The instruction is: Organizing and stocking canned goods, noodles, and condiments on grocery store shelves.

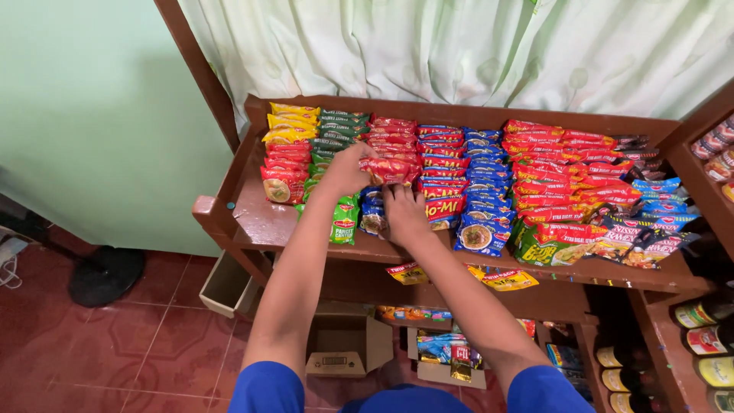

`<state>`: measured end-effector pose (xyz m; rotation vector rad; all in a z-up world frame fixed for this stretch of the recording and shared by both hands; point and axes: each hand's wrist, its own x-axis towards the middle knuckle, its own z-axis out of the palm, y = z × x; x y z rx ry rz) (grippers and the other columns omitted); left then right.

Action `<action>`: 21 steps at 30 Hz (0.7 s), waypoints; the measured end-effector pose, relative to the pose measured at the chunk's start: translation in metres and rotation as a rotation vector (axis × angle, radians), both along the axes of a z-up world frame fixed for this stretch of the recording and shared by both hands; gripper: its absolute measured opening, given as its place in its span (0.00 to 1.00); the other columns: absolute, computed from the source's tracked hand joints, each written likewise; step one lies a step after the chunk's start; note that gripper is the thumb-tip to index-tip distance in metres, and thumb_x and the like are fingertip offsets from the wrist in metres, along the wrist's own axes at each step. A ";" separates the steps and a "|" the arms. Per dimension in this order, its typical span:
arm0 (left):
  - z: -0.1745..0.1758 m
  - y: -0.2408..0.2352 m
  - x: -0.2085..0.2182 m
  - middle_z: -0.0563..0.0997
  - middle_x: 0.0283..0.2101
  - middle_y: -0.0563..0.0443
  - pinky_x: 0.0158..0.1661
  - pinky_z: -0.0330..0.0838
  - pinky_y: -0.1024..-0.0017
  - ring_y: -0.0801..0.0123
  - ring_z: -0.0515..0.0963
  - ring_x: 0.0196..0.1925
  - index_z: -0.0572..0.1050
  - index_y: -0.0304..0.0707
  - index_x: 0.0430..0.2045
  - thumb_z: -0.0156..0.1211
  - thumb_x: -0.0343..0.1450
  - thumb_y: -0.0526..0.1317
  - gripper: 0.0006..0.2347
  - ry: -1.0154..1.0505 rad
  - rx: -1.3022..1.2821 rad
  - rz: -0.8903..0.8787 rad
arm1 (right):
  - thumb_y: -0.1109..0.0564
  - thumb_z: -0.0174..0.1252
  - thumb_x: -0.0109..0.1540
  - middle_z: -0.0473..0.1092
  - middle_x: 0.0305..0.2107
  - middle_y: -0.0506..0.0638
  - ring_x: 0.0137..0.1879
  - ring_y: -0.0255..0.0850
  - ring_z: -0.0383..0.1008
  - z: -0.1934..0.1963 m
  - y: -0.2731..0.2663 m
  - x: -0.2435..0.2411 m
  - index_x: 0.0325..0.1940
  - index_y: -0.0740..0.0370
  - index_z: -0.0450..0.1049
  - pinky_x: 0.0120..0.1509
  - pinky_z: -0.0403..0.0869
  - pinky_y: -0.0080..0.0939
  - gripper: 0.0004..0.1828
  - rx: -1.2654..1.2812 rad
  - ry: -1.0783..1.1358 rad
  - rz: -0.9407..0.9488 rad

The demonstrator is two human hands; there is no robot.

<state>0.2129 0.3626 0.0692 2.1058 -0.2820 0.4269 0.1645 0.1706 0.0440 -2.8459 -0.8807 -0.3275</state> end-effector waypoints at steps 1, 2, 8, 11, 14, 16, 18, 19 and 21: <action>-0.002 0.001 0.002 0.83 0.44 0.42 0.51 0.75 0.64 0.53 0.83 0.50 0.77 0.36 0.40 0.68 0.57 0.29 0.17 -0.048 0.048 -0.015 | 0.45 0.80 0.39 0.60 0.60 0.60 0.66 0.55 0.58 0.007 0.002 -0.007 0.70 0.66 0.58 0.64 0.61 0.60 0.61 0.006 -0.025 -0.004; -0.005 0.002 0.004 0.84 0.44 0.41 0.51 0.75 0.64 0.52 0.83 0.50 0.78 0.36 0.39 0.66 0.57 0.27 0.16 -0.093 0.095 -0.031 | 0.45 0.80 0.37 0.59 0.60 0.60 0.65 0.55 0.58 0.014 0.003 -0.015 0.67 0.67 0.59 0.62 0.61 0.61 0.61 0.012 -0.046 -0.009; 0.005 0.004 0.004 0.84 0.42 0.42 0.49 0.76 0.66 0.55 0.84 0.48 0.79 0.35 0.35 0.68 0.54 0.29 0.16 0.024 0.142 -0.070 | 0.47 0.77 0.42 0.62 0.54 0.62 0.60 0.57 0.60 -0.002 -0.001 -0.017 0.55 0.57 0.67 0.62 0.61 0.61 0.41 -0.022 -0.202 0.031; 0.009 0.001 0.007 0.83 0.41 0.40 0.48 0.76 0.65 0.54 0.84 0.47 0.78 0.34 0.36 0.71 0.54 0.31 0.17 0.097 0.169 -0.049 | 0.45 0.76 0.44 0.65 0.52 0.55 0.63 0.53 0.61 -0.016 -0.004 -0.024 0.56 0.60 0.67 0.63 0.61 0.60 0.42 0.106 -0.165 0.081; -0.022 -0.001 0.033 0.83 0.40 0.40 0.46 0.76 0.64 0.51 0.83 0.46 0.76 0.34 0.39 0.67 0.55 0.30 0.18 0.161 0.259 -0.181 | 0.48 0.76 0.40 0.66 0.52 0.55 0.61 0.51 0.62 -0.024 -0.004 -0.036 0.62 0.63 0.66 0.59 0.61 0.58 0.50 0.191 -0.222 0.093; -0.022 -0.011 0.031 0.83 0.41 0.39 0.47 0.76 0.63 0.50 0.83 0.47 0.78 0.34 0.39 0.66 0.55 0.29 0.18 0.121 0.327 -0.125 | 0.48 0.76 0.41 0.67 0.52 0.54 0.62 0.50 0.63 -0.025 -0.004 -0.036 0.63 0.62 0.66 0.60 0.62 0.58 0.49 0.188 -0.196 0.067; -0.018 -0.020 0.022 0.83 0.42 0.39 0.47 0.77 0.61 0.49 0.82 0.49 0.79 0.35 0.39 0.65 0.55 0.28 0.18 0.077 0.397 -0.063 | 0.47 0.76 0.42 0.67 0.52 0.53 0.63 0.50 0.63 -0.023 -0.002 -0.037 0.63 0.61 0.65 0.61 0.62 0.57 0.49 0.188 -0.172 0.045; -0.014 -0.024 0.015 0.83 0.42 0.41 0.49 0.76 0.60 0.49 0.81 0.49 0.80 0.37 0.35 0.68 0.55 0.28 0.15 -0.072 0.547 0.035 | 0.48 0.77 0.42 0.67 0.52 0.54 0.63 0.51 0.63 -0.020 0.000 -0.039 0.63 0.61 0.65 0.62 0.62 0.57 0.49 0.190 -0.141 0.035; 0.012 -0.037 -0.001 0.83 0.42 0.43 0.51 0.74 0.58 0.49 0.80 0.50 0.81 0.39 0.31 0.70 0.55 0.29 0.12 -0.242 0.693 0.120 | 0.49 0.77 0.41 0.67 0.52 0.54 0.63 0.51 0.63 -0.018 -0.003 -0.034 0.63 0.60 0.65 0.63 0.62 0.58 0.49 0.193 -0.123 0.009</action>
